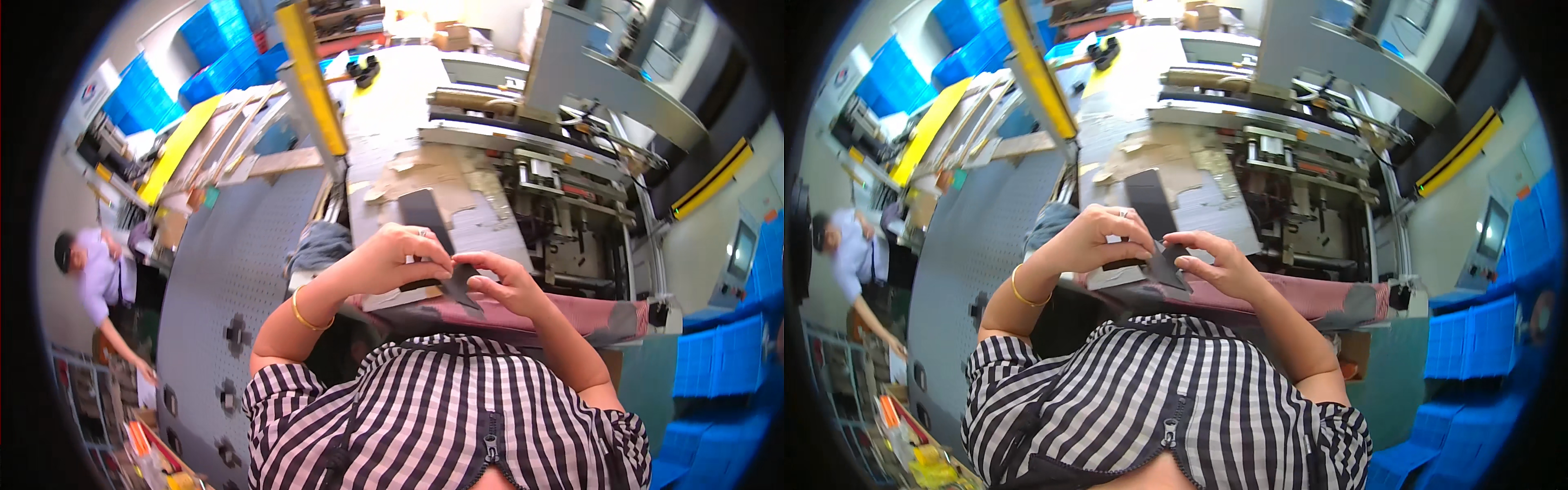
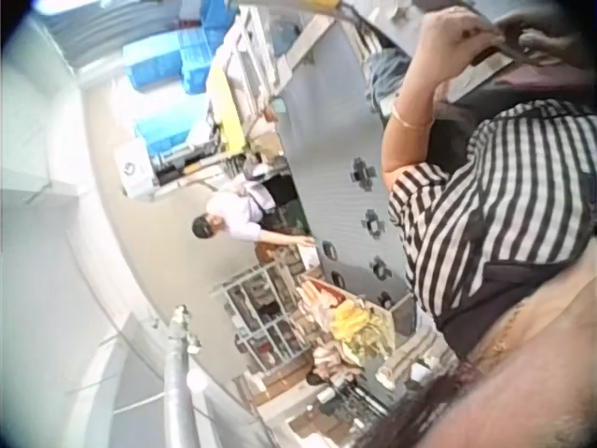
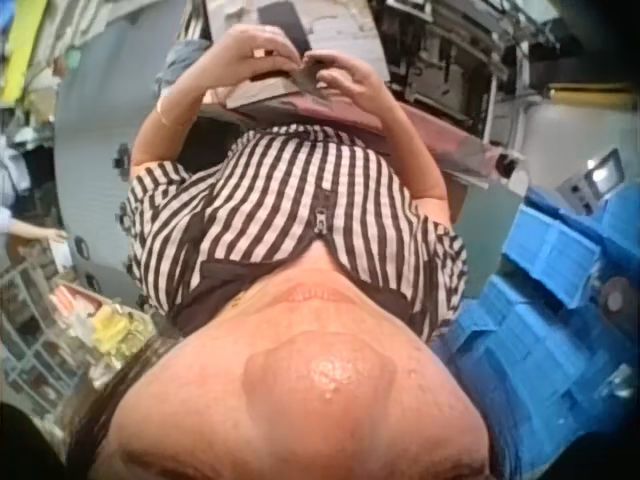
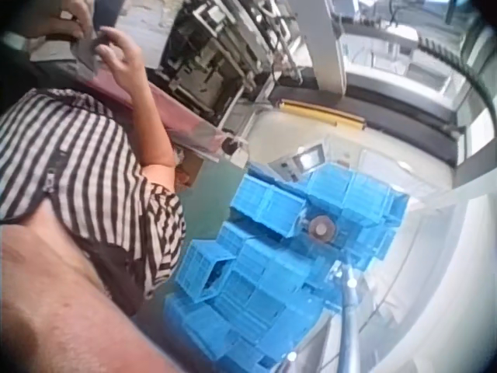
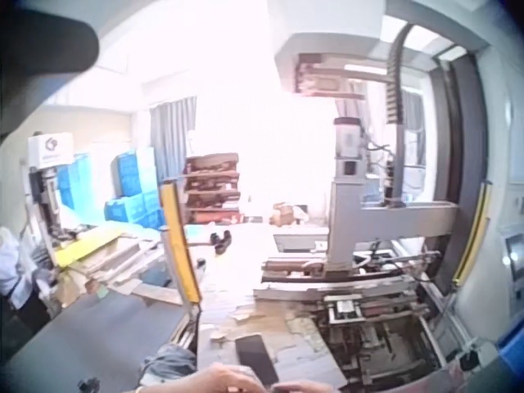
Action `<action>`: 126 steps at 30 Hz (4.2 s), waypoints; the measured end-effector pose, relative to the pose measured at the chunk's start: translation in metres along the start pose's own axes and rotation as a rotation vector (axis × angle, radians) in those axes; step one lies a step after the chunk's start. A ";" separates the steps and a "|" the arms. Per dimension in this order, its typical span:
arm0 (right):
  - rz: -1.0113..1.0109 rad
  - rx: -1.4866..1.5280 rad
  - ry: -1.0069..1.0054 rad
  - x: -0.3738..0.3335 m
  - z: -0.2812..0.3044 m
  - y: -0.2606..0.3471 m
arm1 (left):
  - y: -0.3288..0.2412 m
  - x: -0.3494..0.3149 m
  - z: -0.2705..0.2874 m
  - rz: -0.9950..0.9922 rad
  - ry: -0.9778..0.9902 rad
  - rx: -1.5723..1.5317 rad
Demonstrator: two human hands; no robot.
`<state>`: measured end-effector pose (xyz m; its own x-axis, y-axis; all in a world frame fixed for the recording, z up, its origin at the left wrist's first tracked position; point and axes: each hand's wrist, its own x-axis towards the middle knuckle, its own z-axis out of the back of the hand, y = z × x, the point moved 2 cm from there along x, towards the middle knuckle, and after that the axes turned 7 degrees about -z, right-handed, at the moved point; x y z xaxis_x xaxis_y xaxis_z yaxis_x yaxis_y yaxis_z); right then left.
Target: The worker is manually folding and feeding grey packaging components into a machine at a manufacturing workstation.
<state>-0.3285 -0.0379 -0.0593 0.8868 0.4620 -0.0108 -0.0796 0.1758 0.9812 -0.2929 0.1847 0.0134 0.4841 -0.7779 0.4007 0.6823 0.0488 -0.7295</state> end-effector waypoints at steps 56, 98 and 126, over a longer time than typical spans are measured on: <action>-0.121 -0.102 0.475 0.108 -0.191 -0.015 | 0.264 -0.497 0.092 1.364 -0.989 1.046; 0.215 -0.071 -0.171 0.016 0.078 -0.011 | 0.038 0.074 0.002 -0.184 0.088 0.257; 0.326 -0.471 -0.423 0.231 0.426 0.007 | 0.251 0.419 0.080 -0.155 -0.241 0.360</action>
<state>0.0699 -0.3000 0.0267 0.8773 0.1947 0.4387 -0.4747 0.4868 0.7333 0.1246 -0.0791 0.0423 0.4461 -0.6269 0.6387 0.8829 0.1912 -0.4290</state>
